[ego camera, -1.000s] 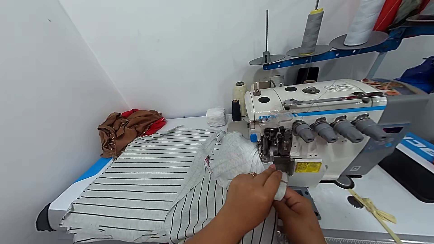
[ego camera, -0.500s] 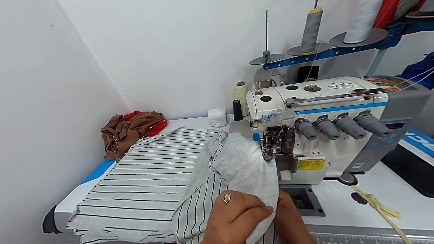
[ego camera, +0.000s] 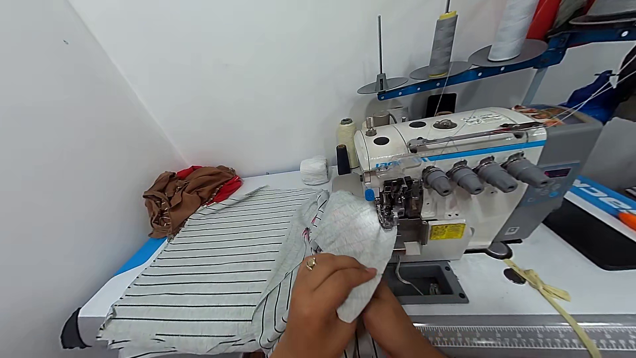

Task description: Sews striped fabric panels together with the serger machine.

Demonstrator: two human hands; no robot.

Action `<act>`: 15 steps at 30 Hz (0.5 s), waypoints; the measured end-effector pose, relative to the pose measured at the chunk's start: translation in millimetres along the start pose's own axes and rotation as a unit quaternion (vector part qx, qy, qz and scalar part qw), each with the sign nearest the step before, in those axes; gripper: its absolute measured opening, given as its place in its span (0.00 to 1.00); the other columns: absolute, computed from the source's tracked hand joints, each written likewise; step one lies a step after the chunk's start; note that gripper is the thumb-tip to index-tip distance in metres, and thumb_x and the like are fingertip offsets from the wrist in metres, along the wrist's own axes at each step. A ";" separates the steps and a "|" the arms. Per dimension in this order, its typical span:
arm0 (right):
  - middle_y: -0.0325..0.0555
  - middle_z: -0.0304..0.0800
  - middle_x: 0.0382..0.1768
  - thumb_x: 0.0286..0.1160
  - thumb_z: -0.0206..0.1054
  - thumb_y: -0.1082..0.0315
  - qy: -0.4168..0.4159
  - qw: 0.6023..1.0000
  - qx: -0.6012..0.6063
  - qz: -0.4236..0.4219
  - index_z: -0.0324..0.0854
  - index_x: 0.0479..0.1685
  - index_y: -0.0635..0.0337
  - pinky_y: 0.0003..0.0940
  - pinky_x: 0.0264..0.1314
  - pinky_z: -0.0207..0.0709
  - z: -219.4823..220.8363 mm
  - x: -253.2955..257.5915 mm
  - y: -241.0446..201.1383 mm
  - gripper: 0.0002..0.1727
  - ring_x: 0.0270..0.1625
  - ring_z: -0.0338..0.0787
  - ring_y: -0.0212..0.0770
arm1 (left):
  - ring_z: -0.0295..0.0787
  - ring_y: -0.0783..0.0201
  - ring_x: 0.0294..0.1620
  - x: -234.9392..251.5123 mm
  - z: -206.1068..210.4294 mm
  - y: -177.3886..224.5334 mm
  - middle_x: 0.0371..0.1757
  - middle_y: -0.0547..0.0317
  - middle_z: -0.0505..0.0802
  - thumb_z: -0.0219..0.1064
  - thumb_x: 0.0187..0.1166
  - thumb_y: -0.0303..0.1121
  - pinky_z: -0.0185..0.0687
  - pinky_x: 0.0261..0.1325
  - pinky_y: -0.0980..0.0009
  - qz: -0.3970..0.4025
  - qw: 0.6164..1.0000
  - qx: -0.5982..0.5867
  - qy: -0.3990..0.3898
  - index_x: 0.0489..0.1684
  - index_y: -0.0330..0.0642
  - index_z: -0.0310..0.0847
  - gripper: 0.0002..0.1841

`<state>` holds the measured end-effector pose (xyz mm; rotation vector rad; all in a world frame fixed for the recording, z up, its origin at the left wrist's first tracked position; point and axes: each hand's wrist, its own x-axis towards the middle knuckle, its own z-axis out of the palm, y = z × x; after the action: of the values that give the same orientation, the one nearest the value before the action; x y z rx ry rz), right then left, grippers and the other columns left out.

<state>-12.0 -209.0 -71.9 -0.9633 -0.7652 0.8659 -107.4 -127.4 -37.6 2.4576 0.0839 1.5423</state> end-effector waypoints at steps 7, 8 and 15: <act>0.69 0.59 0.82 0.69 0.74 0.50 0.059 0.988 -0.142 0.004 0.69 0.79 0.68 0.33 0.81 0.69 -14.4 -13.1 12.2 0.42 0.83 0.69 0.42 | 0.88 0.76 0.52 9.7 -4.6 -7.2 0.44 0.69 0.93 0.72 0.75 0.34 0.83 0.59 0.80 -0.016 1.000 0.002 0.014 0.42 0.52 0.91 0.04; 0.70 0.60 0.81 0.70 0.73 0.50 0.066 0.986 -0.149 -0.018 0.72 0.77 0.67 0.33 0.81 0.68 -17.3 -13.9 13.4 0.39 0.83 0.68 0.43 | 0.88 0.76 0.52 8.9 -3.7 -7.5 0.44 0.69 0.93 0.72 0.75 0.34 0.83 0.59 0.80 -0.018 1.000 0.002 0.015 0.42 0.51 0.91 0.04; 0.32 0.93 0.42 0.78 0.65 0.69 0.014 0.998 -0.015 -0.064 0.85 0.49 0.60 0.23 0.58 0.84 -16.3 -8.1 17.4 0.08 0.49 0.91 0.21 | 0.88 0.76 0.53 8.9 2.1 -1.8 0.45 0.69 0.93 0.71 0.76 0.34 0.82 0.60 0.81 -0.007 1.000 -0.010 0.009 0.43 0.52 0.91 0.04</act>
<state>-6.5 -216.7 -95.3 -0.9402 -0.8083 0.7292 -101.5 -124.5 -31.0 2.4215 0.0889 1.5528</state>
